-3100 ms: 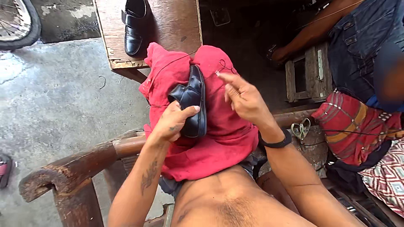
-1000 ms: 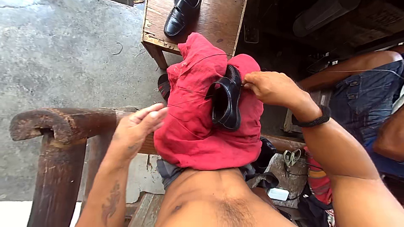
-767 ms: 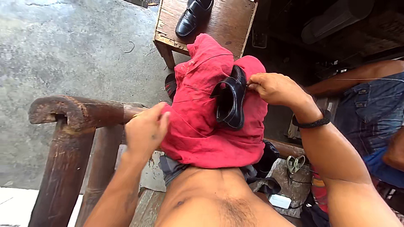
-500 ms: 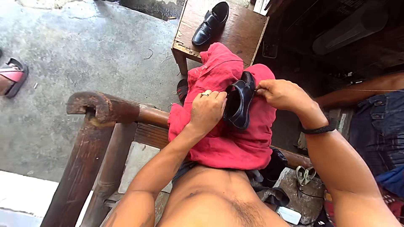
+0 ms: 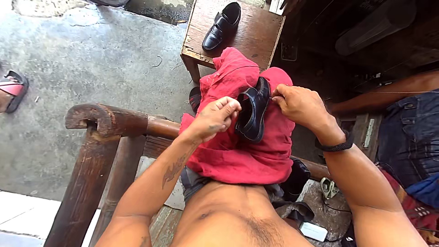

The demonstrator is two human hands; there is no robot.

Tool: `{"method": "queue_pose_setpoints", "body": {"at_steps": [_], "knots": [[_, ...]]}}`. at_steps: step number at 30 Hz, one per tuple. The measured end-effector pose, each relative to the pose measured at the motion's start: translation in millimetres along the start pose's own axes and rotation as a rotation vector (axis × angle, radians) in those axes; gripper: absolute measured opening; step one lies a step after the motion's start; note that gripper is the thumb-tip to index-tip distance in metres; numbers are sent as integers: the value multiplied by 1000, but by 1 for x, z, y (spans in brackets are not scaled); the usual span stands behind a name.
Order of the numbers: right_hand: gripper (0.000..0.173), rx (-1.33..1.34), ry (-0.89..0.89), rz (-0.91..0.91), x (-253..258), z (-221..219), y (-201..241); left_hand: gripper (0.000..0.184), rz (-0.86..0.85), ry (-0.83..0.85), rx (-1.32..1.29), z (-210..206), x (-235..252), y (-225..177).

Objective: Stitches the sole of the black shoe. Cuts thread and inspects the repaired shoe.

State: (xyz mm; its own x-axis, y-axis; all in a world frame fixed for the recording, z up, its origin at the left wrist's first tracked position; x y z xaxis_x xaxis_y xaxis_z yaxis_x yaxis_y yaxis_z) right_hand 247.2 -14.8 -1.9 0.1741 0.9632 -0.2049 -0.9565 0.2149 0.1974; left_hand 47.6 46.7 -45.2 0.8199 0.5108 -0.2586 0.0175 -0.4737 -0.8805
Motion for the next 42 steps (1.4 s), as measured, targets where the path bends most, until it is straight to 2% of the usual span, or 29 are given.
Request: {"method": "queue_pose_setpoints", "body": {"at_steps": [1,3,5,7,11,15,19,24,28,32,35,38,42], "knots": [[17,-6,-1,0,1,0,0,23,-16,7,229,-6,3,-3],[17,0,-25,23,-4,-1,-1,23,-36,125,589,-24,10,-2],[15,11,-65,62,-11,1,-2,23,-1,226,682,-36,20,3],[16,14,-58,58,-2,5,-2,24,53,210,579,-39,31,8],[24,-18,24,39,20,4,-9,24,91,-7,417,-34,45,19],[31,37,-66,223,32,5,-14,23,64,-140,280,-30,53,25],[33,58,-61,363,41,6,-11,21,146,-109,81,-33,53,33],[33,80,-41,436,44,2,-8,19,208,-27,-22,-38,50,38],[27,139,-84,392,36,0,-11,19,205,-28,14,-38,42,31],[25,134,-104,265,15,-5,-13,19,228,-46,58,-31,39,31],[19,162,-110,271,0,-3,-10,16,263,2,49,-32,43,35],[29,141,-154,228,-2,-1,-11,16,250,39,62,-33,41,35],[59,67,-209,2,-10,2,-34,24,83,-21,265,-30,38,20]]}}
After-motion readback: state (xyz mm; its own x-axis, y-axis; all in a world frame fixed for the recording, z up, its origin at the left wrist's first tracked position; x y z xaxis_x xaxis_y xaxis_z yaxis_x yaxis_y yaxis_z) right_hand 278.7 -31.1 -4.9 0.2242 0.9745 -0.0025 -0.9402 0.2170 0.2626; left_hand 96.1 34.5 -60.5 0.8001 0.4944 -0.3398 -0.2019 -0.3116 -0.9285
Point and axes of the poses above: each hand's wrist, its own x-axis towards the middle knuckle, its own z-axis out of the back of the hand, y = z × x, the point moved 9 cm from there along x, towards the middle knuckle, and after that the axes turned 3 degrees about -z, right-handed, at the moved point
